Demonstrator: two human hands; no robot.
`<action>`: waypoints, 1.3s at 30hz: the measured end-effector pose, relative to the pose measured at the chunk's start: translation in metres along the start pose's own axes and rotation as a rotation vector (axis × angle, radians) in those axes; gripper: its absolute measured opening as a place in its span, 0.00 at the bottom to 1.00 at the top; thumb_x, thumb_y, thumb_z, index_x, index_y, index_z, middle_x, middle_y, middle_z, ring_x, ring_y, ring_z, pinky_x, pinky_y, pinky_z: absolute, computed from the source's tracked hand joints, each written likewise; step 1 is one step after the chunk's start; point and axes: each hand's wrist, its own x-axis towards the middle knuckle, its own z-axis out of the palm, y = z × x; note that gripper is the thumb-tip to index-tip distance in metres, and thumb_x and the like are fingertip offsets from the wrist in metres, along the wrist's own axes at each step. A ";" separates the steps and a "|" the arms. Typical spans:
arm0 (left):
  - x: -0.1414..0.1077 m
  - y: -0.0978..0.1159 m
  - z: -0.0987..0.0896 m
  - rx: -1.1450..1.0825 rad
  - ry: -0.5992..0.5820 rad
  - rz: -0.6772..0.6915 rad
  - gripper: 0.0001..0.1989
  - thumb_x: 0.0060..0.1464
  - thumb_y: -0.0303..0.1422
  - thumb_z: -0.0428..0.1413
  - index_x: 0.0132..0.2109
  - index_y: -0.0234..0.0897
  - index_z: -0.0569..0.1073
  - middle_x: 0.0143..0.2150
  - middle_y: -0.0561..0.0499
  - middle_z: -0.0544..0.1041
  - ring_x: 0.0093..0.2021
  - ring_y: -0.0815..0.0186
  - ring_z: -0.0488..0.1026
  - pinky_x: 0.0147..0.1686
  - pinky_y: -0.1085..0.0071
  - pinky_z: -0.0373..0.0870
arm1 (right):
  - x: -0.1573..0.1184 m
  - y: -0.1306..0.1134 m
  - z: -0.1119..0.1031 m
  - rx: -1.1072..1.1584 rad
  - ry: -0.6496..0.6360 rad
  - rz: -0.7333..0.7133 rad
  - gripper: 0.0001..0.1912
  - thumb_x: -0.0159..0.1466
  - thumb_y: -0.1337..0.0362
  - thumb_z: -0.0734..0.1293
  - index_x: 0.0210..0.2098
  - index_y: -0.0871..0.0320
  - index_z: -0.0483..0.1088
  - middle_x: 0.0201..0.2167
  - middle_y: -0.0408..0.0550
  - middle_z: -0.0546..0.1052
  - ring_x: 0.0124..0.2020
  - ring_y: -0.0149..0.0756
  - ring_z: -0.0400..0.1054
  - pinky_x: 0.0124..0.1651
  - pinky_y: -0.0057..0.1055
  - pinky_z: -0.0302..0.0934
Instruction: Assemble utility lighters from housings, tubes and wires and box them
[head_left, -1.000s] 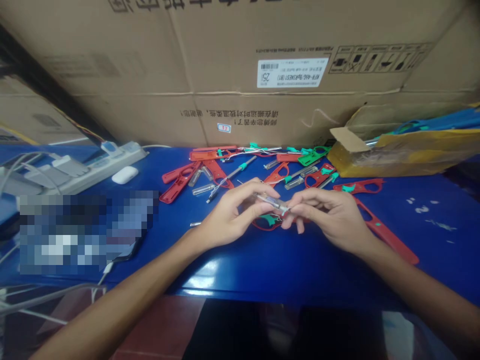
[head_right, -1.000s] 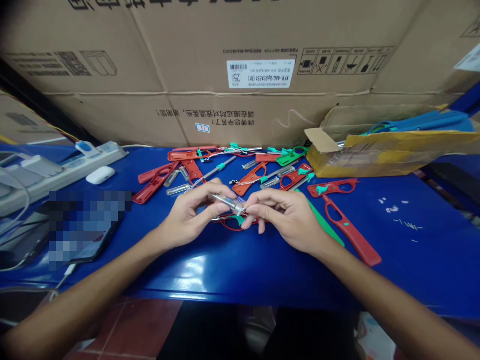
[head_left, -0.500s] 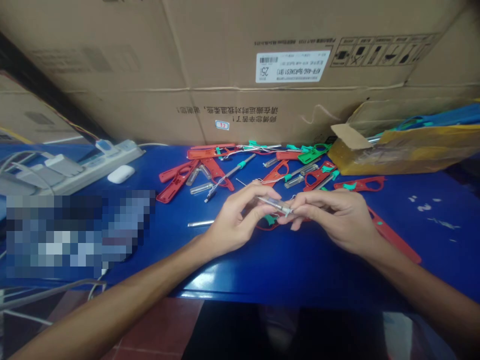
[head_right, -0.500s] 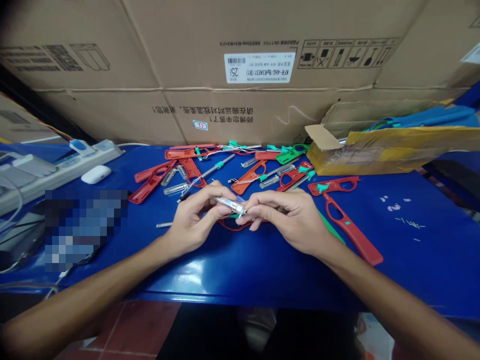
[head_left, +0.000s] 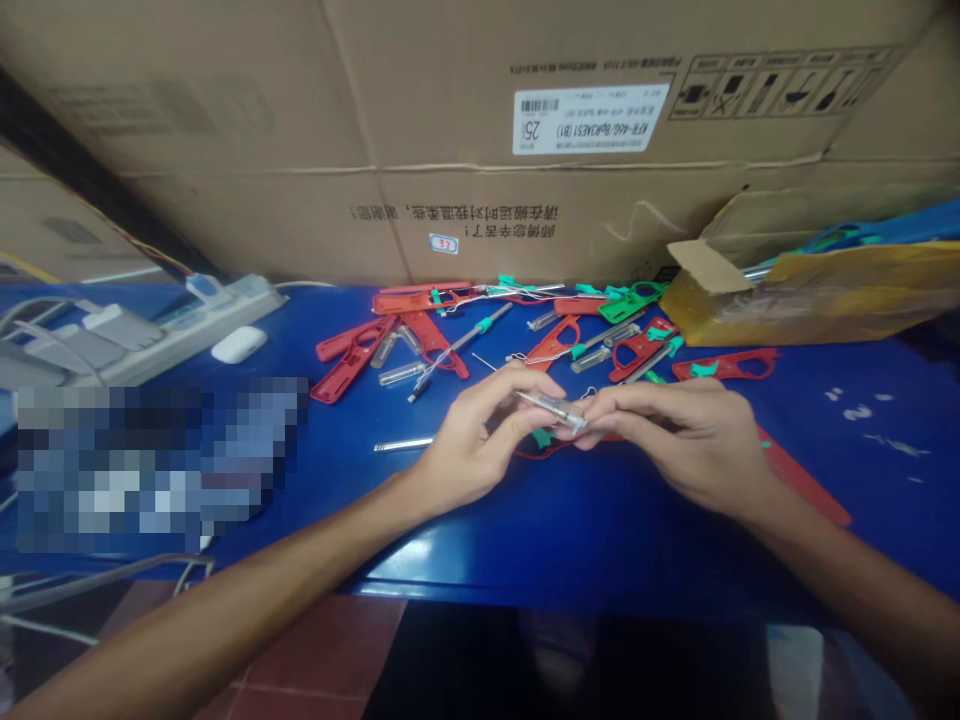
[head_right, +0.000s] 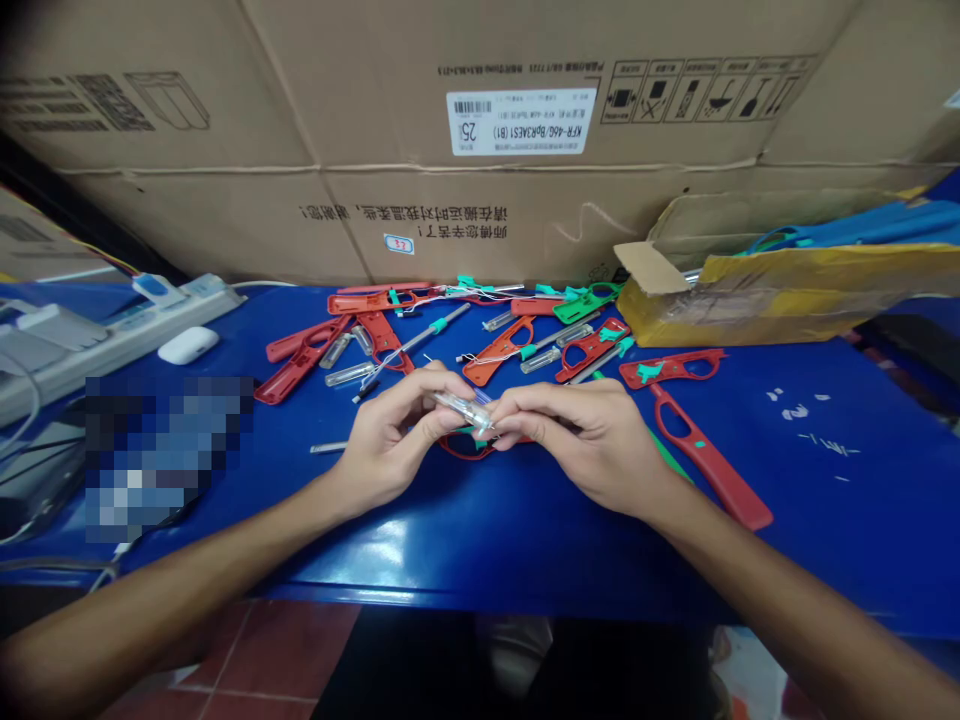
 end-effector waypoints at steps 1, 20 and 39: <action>0.000 0.000 0.000 -0.005 0.001 0.005 0.06 0.66 0.29 0.56 0.49 0.36 0.74 0.44 0.48 0.77 0.41 0.68 0.77 0.43 0.72 0.76 | 0.000 0.001 0.001 0.019 0.013 0.009 0.05 0.67 0.66 0.70 0.38 0.50 0.80 0.31 0.39 0.85 0.30 0.33 0.80 0.37 0.27 0.75; 0.004 0.004 -0.014 0.276 -0.059 0.127 0.09 0.66 0.31 0.57 0.53 0.37 0.75 0.47 0.46 0.79 0.43 0.66 0.78 0.41 0.69 0.76 | 0.006 0.002 -0.004 0.200 -0.010 0.189 0.07 0.63 0.58 0.74 0.38 0.53 0.79 0.32 0.44 0.83 0.30 0.33 0.78 0.37 0.29 0.76; 0.008 0.003 -0.019 0.610 -0.067 0.274 0.04 0.65 0.31 0.59 0.46 0.38 0.74 0.41 0.50 0.82 0.41 0.63 0.76 0.45 0.62 0.69 | 0.003 0.007 0.004 -0.006 0.010 0.000 0.10 0.62 0.61 0.75 0.44 0.49 0.78 0.44 0.45 0.82 0.47 0.40 0.77 0.45 0.35 0.75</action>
